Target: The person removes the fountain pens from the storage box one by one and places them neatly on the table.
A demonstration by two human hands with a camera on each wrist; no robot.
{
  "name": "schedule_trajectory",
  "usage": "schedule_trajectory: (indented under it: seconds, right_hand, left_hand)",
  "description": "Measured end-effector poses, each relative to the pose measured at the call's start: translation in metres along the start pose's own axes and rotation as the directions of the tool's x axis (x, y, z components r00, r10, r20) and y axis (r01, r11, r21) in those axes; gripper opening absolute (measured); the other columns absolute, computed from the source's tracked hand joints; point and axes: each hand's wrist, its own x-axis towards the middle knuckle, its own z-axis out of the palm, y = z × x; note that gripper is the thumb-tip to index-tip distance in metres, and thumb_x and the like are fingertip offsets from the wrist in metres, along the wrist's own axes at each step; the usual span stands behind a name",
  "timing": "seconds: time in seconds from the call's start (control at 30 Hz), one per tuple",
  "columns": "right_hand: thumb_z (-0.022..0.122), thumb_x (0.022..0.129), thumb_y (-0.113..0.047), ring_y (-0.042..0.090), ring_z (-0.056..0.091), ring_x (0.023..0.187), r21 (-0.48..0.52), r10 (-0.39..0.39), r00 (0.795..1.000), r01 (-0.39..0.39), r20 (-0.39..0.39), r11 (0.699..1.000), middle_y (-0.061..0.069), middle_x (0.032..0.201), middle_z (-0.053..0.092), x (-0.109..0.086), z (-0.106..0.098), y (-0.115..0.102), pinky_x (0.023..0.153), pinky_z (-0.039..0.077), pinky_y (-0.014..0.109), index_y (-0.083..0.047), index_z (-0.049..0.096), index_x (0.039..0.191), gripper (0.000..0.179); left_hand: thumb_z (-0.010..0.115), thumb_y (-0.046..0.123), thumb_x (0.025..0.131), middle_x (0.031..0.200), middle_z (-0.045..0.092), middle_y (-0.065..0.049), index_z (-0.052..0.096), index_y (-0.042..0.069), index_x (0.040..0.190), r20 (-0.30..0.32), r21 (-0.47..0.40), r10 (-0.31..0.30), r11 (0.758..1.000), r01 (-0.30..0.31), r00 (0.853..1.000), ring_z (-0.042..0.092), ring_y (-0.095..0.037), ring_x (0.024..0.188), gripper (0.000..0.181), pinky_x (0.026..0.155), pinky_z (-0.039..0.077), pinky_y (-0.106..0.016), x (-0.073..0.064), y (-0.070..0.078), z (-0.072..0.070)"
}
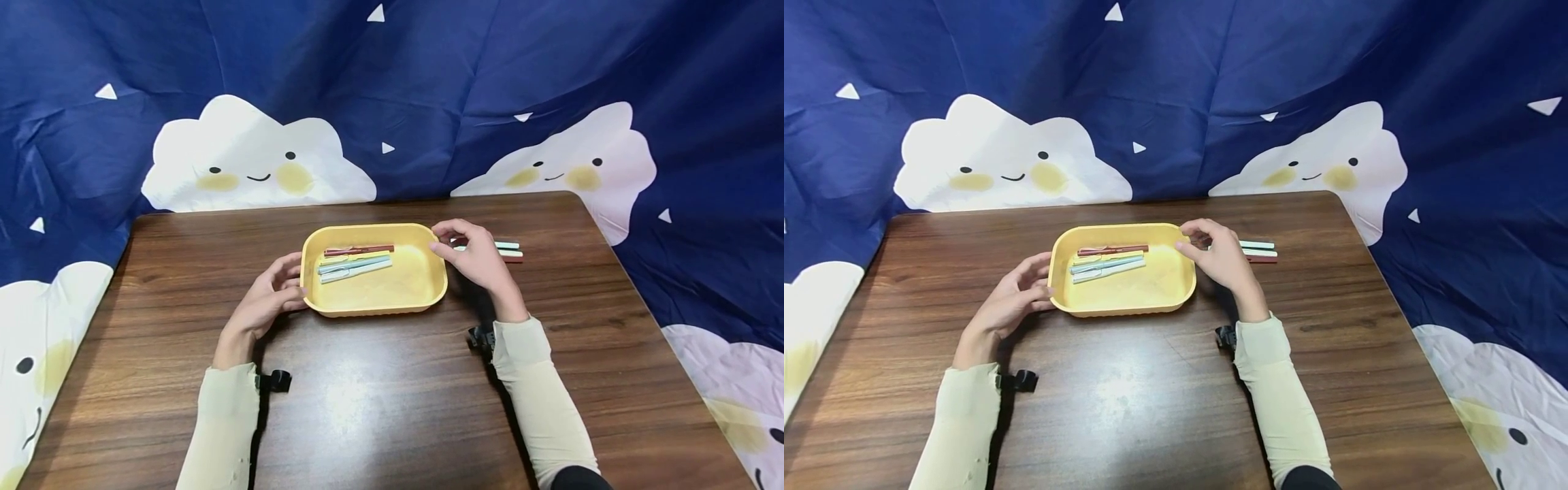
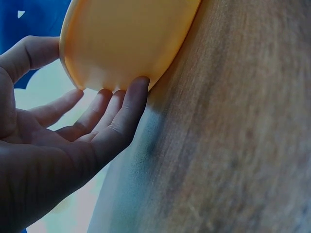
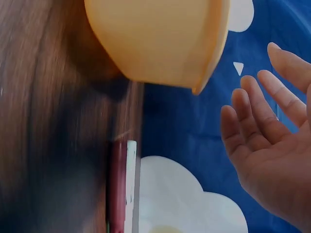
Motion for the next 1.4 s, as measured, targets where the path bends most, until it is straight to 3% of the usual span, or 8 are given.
schedule_trajectory:
  seconds: [0.47, 0.7, 0.93, 1.17, 1.4]
  right_hand:
    - [0.078, 0.089, -0.012, 0.028, 0.063, 0.100, -0.016, 0.029, 0.992, -0.027, 0.124, 1.000, 0.017, 0.111, 0.070, 0.004, 0.029, -0.010, 0.085, 0.054, 0.042, 0.001, 0.072, 0.113, 0.028]
    - [0.078, 0.089, -0.012, 0.029, 0.063, 0.100, 0.000, 0.025, 0.986, -0.026, 0.165, 1.000, 0.017, 0.111, 0.070, 0.007, 0.042, -0.010, 0.086, 0.055, 0.045, 0.003, 0.071, 0.114, 0.030]
    - [0.078, 0.090, -0.022, 0.022, 0.063, 0.098, -0.116, 0.002, 0.979, 0.022, 0.202, 0.993, 0.007, 0.105, 0.072, 0.010, 0.058, -0.011, 0.082, 0.054, 0.038, -0.004, 0.075, 0.110, 0.027]
    - [0.079, 0.090, -0.020, 0.024, 0.064, 0.099, -0.113, 0.003, 0.970, 0.025, 0.245, 0.993, 0.007, 0.106, 0.072, 0.015, 0.072, -0.014, 0.087, 0.055, 0.040, -0.002, 0.075, 0.108, 0.027]
    - [0.080, 0.089, -0.022, 0.022, 0.064, 0.093, -0.129, 0.046, 0.954, -0.008, 0.297, 0.992, 0.008, 0.102, 0.072, 0.020, 0.085, -0.016, 0.081, 0.055, 0.034, -0.005, 0.076, 0.106, 0.024]
  left_hand:
    - [0.058, -0.012, 0.089, 0.150, 0.035, -0.029, 0.026, 0.001, 0.156, 0.010, -0.010, 0.003, 1.000, -0.003, 1.000, 0.057, -0.029, 0.120, 0.075, 0.083, 0.061, -0.035, 0.000, 0.001, 0.001]
    - [0.058, -0.012, 0.089, 0.150, 0.036, -0.029, 0.027, 0.001, 0.156, 0.006, -0.006, 0.001, 1.000, -0.001, 1.000, 0.056, -0.029, 0.121, 0.075, 0.083, 0.061, -0.035, 0.001, 0.000, 0.001]
    - [0.058, -0.012, 0.089, 0.150, 0.035, -0.029, 0.026, 0.001, 0.156, 0.008, -0.007, 0.005, 1.000, -0.005, 1.000, 0.056, -0.029, 0.121, 0.075, 0.083, 0.061, -0.036, 0.000, 0.000, 0.001]
    - [0.058, -0.012, 0.089, 0.150, 0.036, -0.028, 0.027, 0.002, 0.156, 0.005, -0.006, 0.001, 1.000, -0.001, 1.000, 0.057, -0.028, 0.120, 0.075, 0.082, 0.061, -0.035, 0.001, 0.000, 0.001]
    - [0.058, -0.013, 0.089, 0.150, 0.035, -0.029, 0.026, 0.001, 0.156, 0.005, -0.009, 0.001, 1.000, -0.001, 1.000, 0.058, -0.027, 0.118, 0.075, 0.082, 0.061, -0.034, 0.001, 0.000, 0.000]
